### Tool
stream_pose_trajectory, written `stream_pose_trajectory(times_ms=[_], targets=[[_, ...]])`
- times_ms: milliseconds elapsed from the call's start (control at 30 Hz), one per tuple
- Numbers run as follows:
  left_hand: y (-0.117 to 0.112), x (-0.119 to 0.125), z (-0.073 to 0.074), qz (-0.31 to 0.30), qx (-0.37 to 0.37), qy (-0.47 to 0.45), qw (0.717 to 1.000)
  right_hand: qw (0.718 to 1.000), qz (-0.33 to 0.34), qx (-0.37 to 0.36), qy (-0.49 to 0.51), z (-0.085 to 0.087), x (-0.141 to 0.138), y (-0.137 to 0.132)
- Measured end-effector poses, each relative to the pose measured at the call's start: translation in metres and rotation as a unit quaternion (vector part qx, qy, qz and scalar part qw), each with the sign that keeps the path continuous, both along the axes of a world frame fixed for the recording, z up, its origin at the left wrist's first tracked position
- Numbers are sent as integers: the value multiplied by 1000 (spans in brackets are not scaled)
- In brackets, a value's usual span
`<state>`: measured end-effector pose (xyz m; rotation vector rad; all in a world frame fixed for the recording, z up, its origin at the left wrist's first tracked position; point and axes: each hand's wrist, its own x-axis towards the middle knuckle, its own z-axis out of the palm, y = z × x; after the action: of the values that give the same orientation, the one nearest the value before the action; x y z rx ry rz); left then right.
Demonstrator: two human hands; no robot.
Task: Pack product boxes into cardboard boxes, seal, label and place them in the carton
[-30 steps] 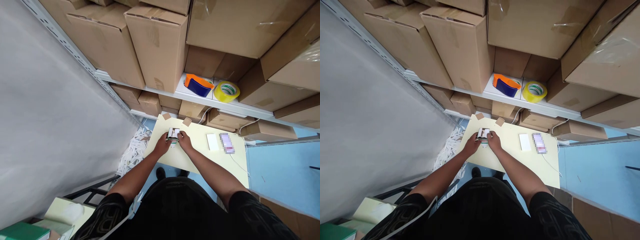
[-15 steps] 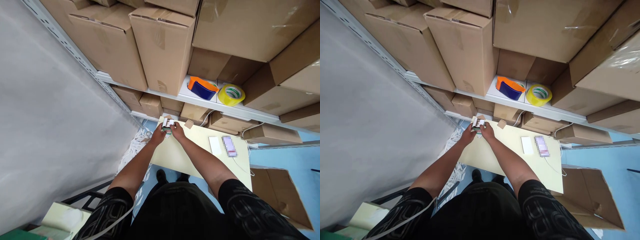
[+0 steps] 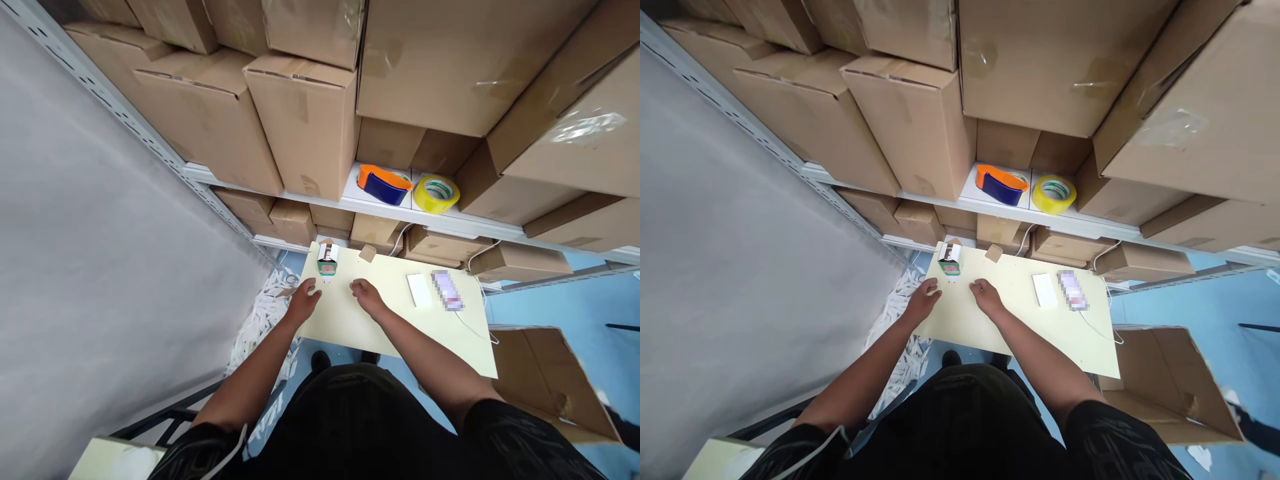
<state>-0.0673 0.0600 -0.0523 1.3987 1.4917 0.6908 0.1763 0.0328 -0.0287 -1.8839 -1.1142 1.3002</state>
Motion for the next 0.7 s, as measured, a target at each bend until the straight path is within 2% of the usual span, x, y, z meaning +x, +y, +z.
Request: stream_pose_trajectory(times_ms=[133,233,300,367,433,567,633,700], targets=[[-42,-19,5,-33,-28,36,998,1000,-7,13,-6,-5,30,-46],[-64,-28,10,-57,-36,67,995,999,-42,19,-23,1,49,-71],[-73,-31,14,-83,-33,77,993,995,-65,52,-61,15,61,-77],[-80,-33,17,-110,-24,82,990,982,-68,119,-129,41,71,-69],[-83,-34,20,-131,-14,85,988,953,-45,202,-220,77,80,-41],[-90,-35,28,-141,1,93,986,848,12,354,-394,158,93,56],[-95,-36,31,-134,8,91,987,809,33,383,-444,185,95,105],[-102,-39,32,-124,14,90,988,800,54,380,-461,198,94,142]])
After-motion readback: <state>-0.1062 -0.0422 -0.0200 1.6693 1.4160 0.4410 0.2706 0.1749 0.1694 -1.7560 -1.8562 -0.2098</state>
